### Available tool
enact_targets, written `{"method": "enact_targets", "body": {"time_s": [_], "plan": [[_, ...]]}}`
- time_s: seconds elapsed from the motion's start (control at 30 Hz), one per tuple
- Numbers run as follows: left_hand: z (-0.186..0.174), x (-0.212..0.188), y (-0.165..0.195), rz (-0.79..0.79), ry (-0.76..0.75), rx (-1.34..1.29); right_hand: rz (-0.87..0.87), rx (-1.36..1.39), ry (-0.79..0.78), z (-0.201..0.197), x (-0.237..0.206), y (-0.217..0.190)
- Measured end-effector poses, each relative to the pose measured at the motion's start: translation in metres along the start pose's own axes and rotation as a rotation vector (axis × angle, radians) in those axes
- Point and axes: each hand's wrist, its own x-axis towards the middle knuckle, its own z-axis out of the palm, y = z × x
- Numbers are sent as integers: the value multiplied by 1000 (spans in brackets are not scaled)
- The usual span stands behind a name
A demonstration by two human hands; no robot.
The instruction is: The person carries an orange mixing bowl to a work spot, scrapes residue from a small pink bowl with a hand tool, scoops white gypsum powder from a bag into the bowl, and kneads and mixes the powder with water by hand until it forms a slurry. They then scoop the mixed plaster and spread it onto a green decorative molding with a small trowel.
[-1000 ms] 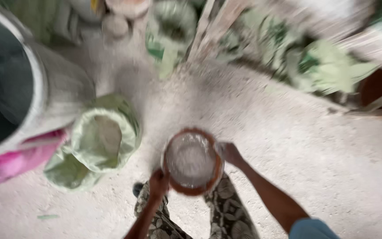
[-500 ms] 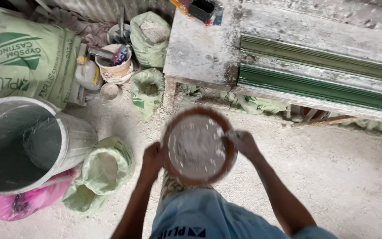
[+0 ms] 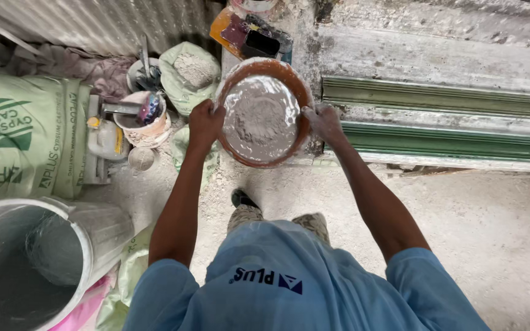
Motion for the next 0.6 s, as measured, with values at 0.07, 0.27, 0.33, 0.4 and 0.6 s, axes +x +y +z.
{"method": "enact_targets", "body": {"time_s": [0.07,0.27,0.33,0.4,0.6], "plan": [[4,21,-4,-42,-31,-12,5,20,-22,9,17,0],[15,55,-28,-54,23,81,131,-49,-170,27,49,14],[16,53,-40,10,113,159,76,-143,-257,19,59,23],[17,40,-44,-49,164,148,-92,-244,-275,3,70,33],[41,-39,-45,-212,328,11,-338,-74,-216,-15,111,39]]}}
